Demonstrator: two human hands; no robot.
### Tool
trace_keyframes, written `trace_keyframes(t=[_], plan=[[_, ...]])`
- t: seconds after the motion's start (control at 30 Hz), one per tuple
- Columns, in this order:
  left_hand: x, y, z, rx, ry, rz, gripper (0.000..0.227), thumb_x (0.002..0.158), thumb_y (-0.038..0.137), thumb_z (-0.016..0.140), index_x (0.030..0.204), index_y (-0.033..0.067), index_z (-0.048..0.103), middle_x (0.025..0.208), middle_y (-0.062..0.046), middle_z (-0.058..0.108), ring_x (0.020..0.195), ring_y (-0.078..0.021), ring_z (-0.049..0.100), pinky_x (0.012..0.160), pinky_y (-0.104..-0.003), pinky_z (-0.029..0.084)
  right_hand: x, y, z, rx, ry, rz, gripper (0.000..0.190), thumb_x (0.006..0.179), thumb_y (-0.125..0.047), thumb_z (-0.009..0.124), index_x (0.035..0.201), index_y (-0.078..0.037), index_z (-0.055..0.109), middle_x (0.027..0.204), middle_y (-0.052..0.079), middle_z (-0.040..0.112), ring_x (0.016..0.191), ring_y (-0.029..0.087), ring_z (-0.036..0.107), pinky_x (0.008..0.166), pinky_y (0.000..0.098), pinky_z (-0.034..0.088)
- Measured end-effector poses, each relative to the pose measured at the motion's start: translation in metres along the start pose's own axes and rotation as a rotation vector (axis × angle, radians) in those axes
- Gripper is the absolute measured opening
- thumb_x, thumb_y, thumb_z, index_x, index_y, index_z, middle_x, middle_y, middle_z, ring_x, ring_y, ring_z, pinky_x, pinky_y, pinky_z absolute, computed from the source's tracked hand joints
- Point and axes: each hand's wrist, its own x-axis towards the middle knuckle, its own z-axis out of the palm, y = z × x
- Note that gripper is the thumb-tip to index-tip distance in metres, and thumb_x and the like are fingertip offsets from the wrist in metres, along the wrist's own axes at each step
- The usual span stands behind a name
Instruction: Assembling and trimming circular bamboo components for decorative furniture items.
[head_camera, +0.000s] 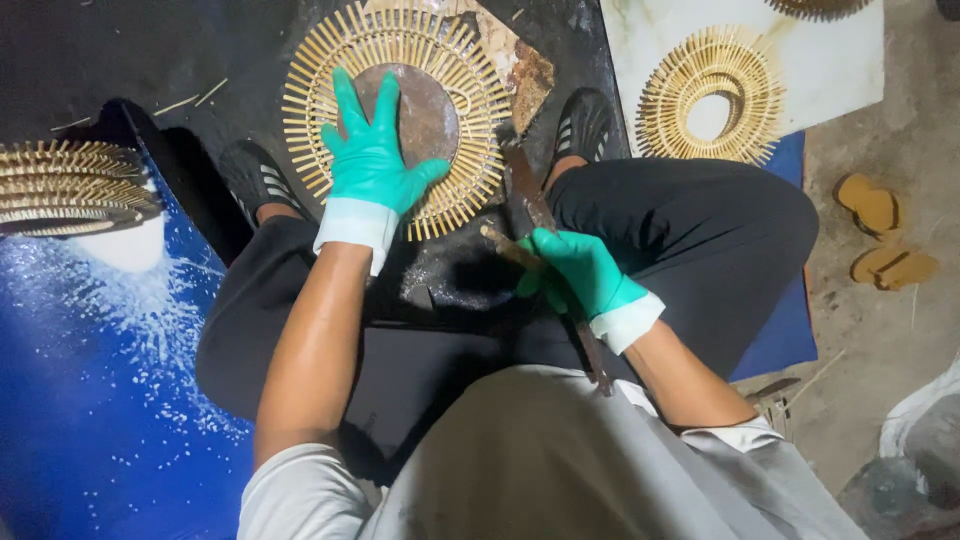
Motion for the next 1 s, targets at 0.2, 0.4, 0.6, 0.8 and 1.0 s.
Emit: trace_keyframes(t=[0.2, 0.4, 0.6, 0.8, 1.0], plan=[[0.007, -0.004, -0.006, 0.032, 0.007, 0.117, 0.124, 0.062, 0.047, 0.099, 0.164, 0.0261, 0.031, 0.165, -0.028, -0.009, 0.152, -0.0552, 0.011, 0.122, -0.063, 0.017, 0.011, -0.004, -0.011, -0.213, 0.065, -0.075, 0.044, 0.1, -0.042, 0.054, 0.106, -0.002, 0.071, 0.076, 0.017, 0.075, 0.039, 0.018, 0.051, 0.037, 0.0294, 0.039], [0.01, -0.02, 0.003, 0.118, -0.067, 0.155, 0.112, 0.065, 0.038, 0.097, 0.164, 0.0365, 0.043, 0.17, -0.02, -0.007, 0.151, -0.063, 0.005, 0.123, -0.061, 0.02, 0.016, -0.014, -0.024, -0.2, 0.118, -0.389, 0.041, 0.108, -0.036, 0.059, 0.117, 0.002, 0.073, 0.087, 0.013, 0.077, 0.056, 0.011, 0.057, 0.051, 0.0228, 0.045], [-0.004, 0.018, -0.013, -0.137, -0.079, -0.177, 0.118, 0.064, 0.049, 0.093, 0.161, 0.027, 0.029, 0.17, -0.021, -0.007, 0.147, -0.0611, 0.013, 0.12, -0.061, 0.024, -0.009, -0.139, 0.007, -0.412, 0.341, -0.523, 0.03, 0.095, -0.022, 0.075, 0.11, 0.0, 0.064, 0.085, 0.008, 0.072, 0.065, 0.013, 0.071, 0.049, 0.0256, 0.053], [0.014, -0.013, 0.014, 0.034, 0.039, 0.101, 0.119, 0.066, 0.055, 0.096, 0.163, 0.0249, 0.033, 0.164, -0.028, -0.005, 0.15, -0.0577, 0.015, 0.121, -0.067, 0.016, 0.12, -0.116, -0.068, -0.886, 0.536, -0.629, 0.05, 0.09, -0.033, 0.087, 0.11, 0.007, 0.063, 0.08, 0.01, 0.071, 0.059, 0.013, 0.067, 0.05, 0.0281, 0.054], [0.012, 0.0, -0.003, 0.059, -0.066, 0.054, 0.111, 0.072, 0.055, 0.091, 0.165, 0.0271, 0.036, 0.171, -0.025, -0.003, 0.149, -0.0615, 0.011, 0.123, -0.062, 0.019, 0.107, -0.132, -0.038, -0.819, 0.502, -0.463, 0.047, 0.09, -0.033, 0.083, 0.113, 0.003, 0.064, 0.073, 0.012, 0.069, 0.057, 0.014, 0.065, 0.049, 0.0302, 0.05]])
